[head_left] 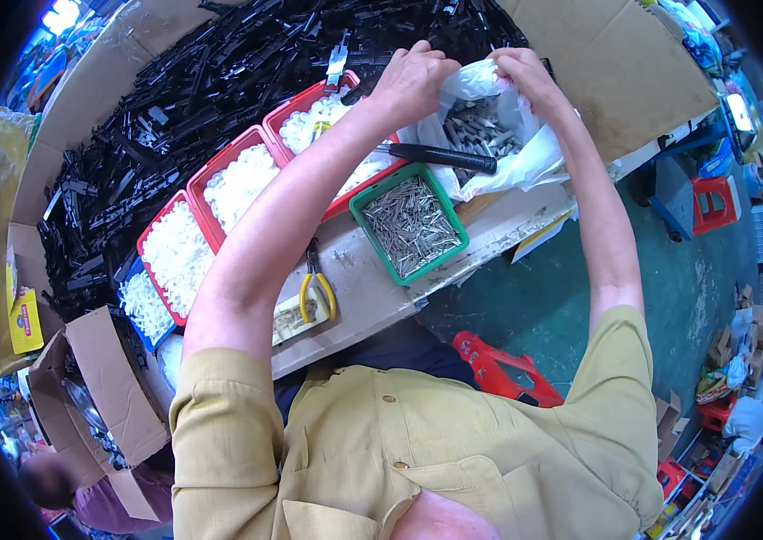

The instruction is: The person assembles small lock mechanisms by inserting metal pins into white plastic housings. They use a hammer to tap the pins into place and pliers to adjust components. The person also sorts small metal parts from a cardboard box into a metal bowl.

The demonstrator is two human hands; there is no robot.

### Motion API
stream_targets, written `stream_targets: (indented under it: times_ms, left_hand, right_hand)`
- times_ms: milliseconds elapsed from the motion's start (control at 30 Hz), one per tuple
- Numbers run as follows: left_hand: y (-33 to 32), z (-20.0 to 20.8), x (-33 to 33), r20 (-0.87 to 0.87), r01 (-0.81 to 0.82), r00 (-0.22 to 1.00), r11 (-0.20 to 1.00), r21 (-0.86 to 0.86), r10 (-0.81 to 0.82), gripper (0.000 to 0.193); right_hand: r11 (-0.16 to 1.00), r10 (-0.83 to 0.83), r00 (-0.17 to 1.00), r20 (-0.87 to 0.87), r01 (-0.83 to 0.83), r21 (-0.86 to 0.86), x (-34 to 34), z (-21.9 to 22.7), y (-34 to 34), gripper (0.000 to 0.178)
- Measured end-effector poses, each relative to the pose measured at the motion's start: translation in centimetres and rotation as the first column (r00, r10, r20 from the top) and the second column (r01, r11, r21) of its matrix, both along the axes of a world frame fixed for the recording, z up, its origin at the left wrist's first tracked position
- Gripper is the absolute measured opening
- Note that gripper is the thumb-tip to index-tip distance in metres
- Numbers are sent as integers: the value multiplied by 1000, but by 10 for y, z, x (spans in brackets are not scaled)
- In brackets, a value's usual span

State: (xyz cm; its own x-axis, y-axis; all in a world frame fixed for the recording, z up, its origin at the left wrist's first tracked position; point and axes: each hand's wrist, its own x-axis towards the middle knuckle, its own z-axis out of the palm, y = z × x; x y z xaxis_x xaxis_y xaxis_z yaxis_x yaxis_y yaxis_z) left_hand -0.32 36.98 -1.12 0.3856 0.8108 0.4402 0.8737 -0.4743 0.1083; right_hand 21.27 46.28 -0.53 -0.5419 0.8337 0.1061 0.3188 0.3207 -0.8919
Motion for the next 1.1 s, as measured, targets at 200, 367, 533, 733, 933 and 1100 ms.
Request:
stream_targets:
  times_ms: [200,367,533,733,933,1100]
  left_hand:
    - [-9,-8,-8,-31,-93,995,996,1,93,47]
    - [-7,-16,-13,11,-89,996,994,61,88,37]
    - [-11,-9,-11,-34,-93,995,995,19,94,41]
    - [-15,1,-6,73,-115,991,990,82,109,39]
    - [-12,6,11,19,-120,993,983,138,118,20]
    - [-10,2,1,-4,-180,983,963,199,185,9]
  right_hand:
    - [501,-186,975,124,-14,865,3,18,-61,33]
    - [605,-186,924,333,-159,780,32,10,-150,21]
    - [697,-130,854,503,-282,660,53,-26,-182,12]
    - [577,-351,890,291,-39,816,31,17,-144,35]
    - [447,-625,699,347,-44,893,-5,1,-75,74]
    - [465,-636,682,362,-36,885,11,-6,-46,29]
